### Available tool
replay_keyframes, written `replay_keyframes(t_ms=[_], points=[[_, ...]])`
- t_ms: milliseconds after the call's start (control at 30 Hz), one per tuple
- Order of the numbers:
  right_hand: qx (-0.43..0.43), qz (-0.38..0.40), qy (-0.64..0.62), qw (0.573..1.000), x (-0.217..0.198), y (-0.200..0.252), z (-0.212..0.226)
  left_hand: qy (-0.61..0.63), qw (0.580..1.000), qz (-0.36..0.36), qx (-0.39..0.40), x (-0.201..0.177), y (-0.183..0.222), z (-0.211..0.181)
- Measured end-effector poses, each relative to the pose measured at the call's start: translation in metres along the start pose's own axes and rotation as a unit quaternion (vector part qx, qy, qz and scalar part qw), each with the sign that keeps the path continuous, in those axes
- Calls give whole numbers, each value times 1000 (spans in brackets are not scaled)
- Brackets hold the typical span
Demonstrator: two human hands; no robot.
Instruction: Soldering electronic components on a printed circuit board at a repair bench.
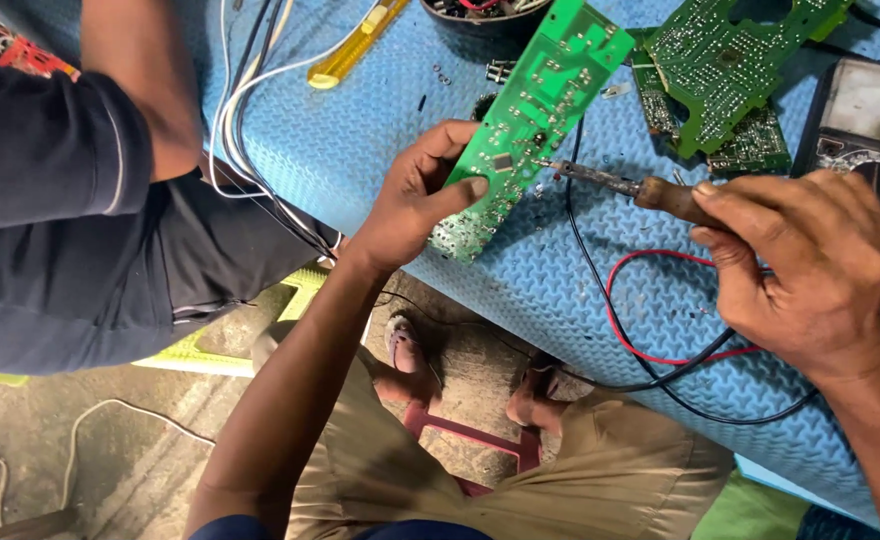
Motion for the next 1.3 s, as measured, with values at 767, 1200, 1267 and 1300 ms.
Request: replay_keyframes(t_ms=[767,1200,1267,1300], points=[[16,31,-36,999,9,7,-4,-13,997,64,42,18,6,-12],[-15,39,-42,998,10,0,7,-25,997,52,46,19,7,-5],[-12,42,-39,998,12,1,5,-34,997,56,42,19,7,-6],[-11,46,-34,998,13,2,5,-43,997,58,40,19,7,-7]])
Point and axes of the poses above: each hand's wrist, its own y-axis away from the middle knuckle, its own x-axis out of the palm, z = x × y, the point moved 6 cm from there along -y, towards the middle knuckle, and after that the axes turned 10 degrees about z, right-handed, at the moved point
